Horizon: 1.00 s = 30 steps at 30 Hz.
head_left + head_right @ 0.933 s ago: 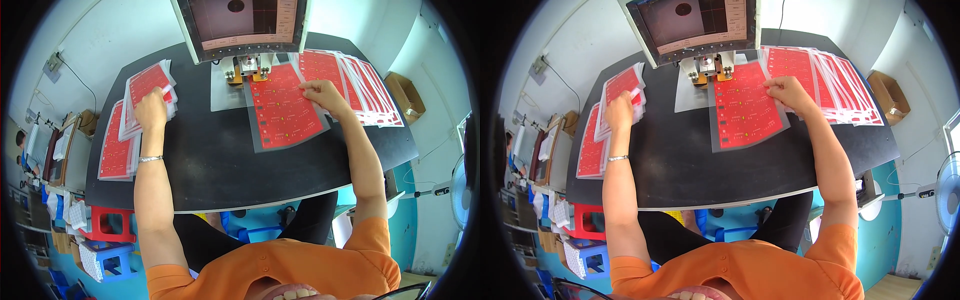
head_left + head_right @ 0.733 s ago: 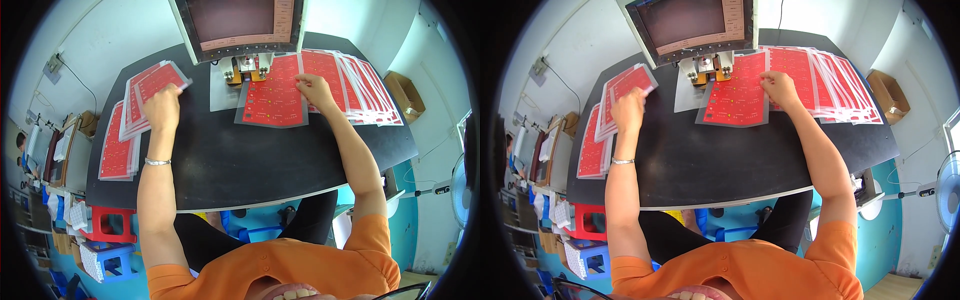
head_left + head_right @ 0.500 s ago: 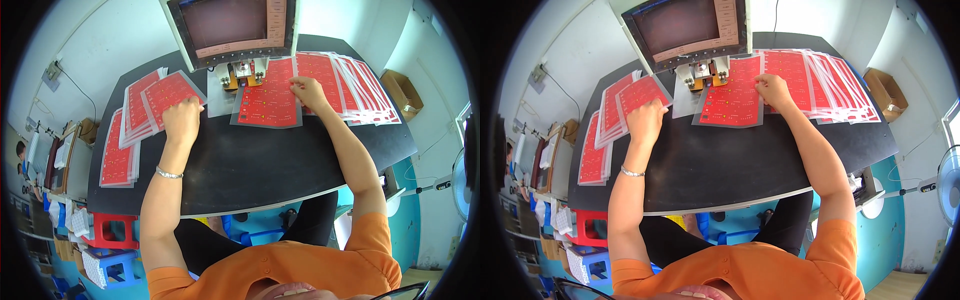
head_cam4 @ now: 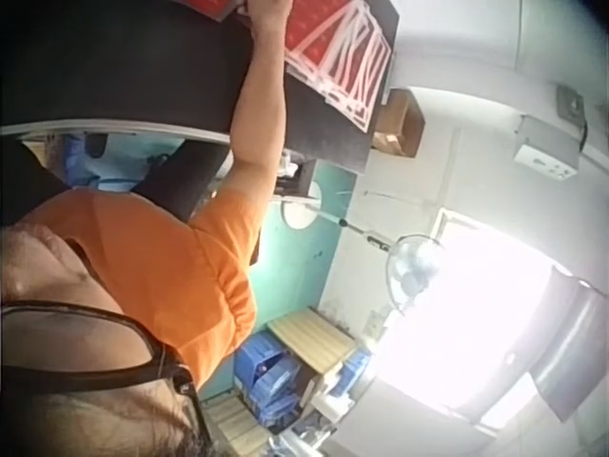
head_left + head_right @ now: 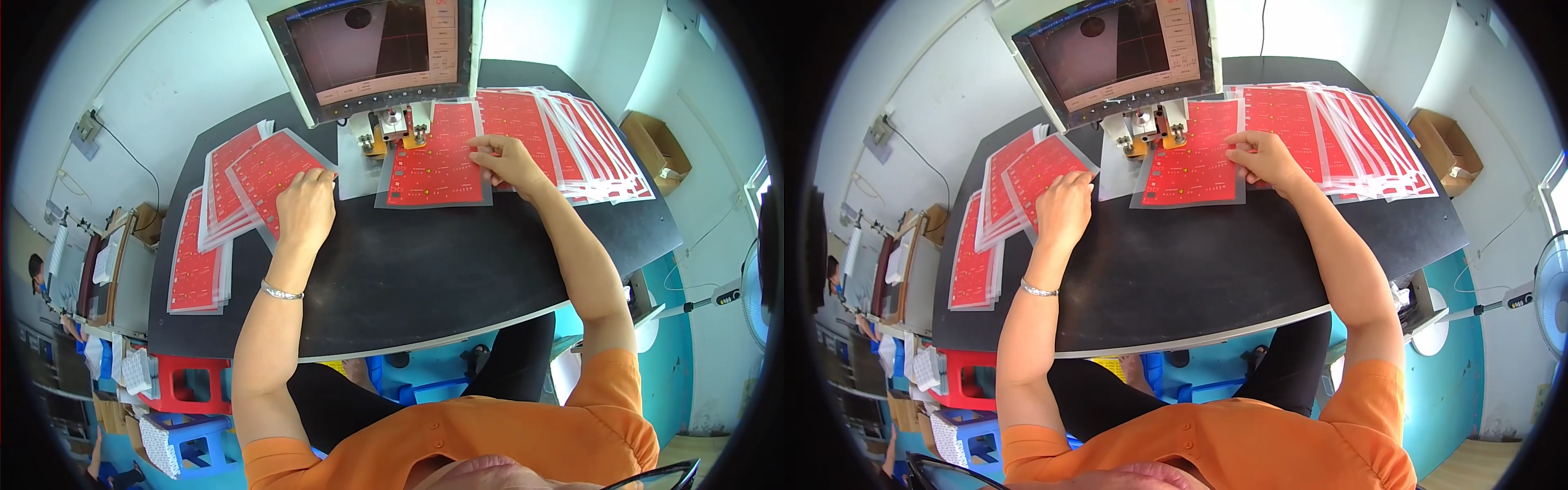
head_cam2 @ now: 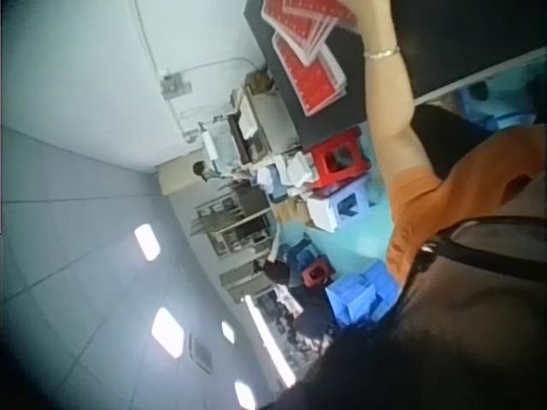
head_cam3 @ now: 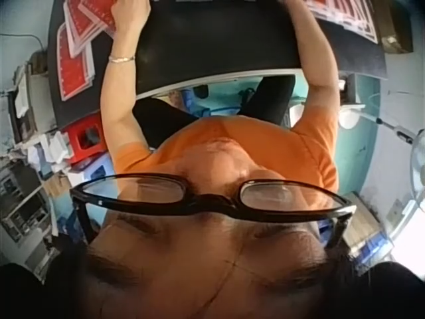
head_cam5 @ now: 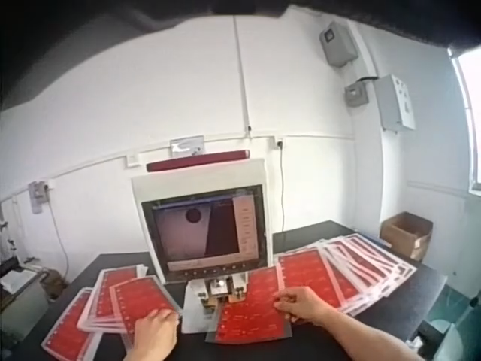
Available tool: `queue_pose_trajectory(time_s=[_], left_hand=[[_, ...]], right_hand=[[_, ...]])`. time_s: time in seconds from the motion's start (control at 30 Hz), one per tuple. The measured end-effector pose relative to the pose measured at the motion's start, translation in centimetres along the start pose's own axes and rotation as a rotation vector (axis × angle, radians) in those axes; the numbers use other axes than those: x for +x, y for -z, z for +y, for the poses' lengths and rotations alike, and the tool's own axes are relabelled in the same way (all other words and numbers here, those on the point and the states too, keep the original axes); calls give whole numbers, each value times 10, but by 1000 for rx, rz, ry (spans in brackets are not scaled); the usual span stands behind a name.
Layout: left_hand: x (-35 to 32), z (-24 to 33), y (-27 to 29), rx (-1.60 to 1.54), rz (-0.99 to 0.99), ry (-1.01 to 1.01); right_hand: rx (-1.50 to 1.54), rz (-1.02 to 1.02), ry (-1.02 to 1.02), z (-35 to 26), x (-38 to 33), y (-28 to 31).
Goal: The recorder picks up red electronic components from a stack, places them under an inspection device for verification, and سپس sorts them into a finished stack.
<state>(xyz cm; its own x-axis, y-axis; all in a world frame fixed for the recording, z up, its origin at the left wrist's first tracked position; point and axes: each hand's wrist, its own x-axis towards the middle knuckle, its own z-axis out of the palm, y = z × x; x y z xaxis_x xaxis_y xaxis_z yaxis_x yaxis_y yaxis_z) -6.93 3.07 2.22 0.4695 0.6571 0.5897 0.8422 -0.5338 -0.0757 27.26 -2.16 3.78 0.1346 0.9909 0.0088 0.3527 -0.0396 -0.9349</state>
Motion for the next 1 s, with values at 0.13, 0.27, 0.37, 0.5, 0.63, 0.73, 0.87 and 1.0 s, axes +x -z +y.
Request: queue_pose_trajectory(time_s=[0.13, 0.27, 0.37, 0.5, 0.63, 0.73, 0.87, 1.0], left_hand=[[-2, 6, -6, -1, -2, -30], [-3, 22, -6, -43, 16, -101], [-6, 36, 2, -93, -125, -54], [-9, 44, 7, -101, -140, -113], [-9, 43, 7, -95, -142, -123], [-9, 45, 7, -96, -169, -106], [-12, 41, -6, -93, -52, -131], [-17, 37, -18, -74, -44, -140]], right_hand=[[10, -84, -48, -2, 0, 2], [-120, 84, 80, 12, 15, 0], [-245, 209, 116, 12, 21, -9], [-303, 256, 142, 16, 25, -13], [-313, 261, 131, 16, 26, -14], [-294, 258, 124, 15, 25, -13], [-305, 264, 123, 16, 26, -15], [-463, 325, 279, 30, 37, -14]])
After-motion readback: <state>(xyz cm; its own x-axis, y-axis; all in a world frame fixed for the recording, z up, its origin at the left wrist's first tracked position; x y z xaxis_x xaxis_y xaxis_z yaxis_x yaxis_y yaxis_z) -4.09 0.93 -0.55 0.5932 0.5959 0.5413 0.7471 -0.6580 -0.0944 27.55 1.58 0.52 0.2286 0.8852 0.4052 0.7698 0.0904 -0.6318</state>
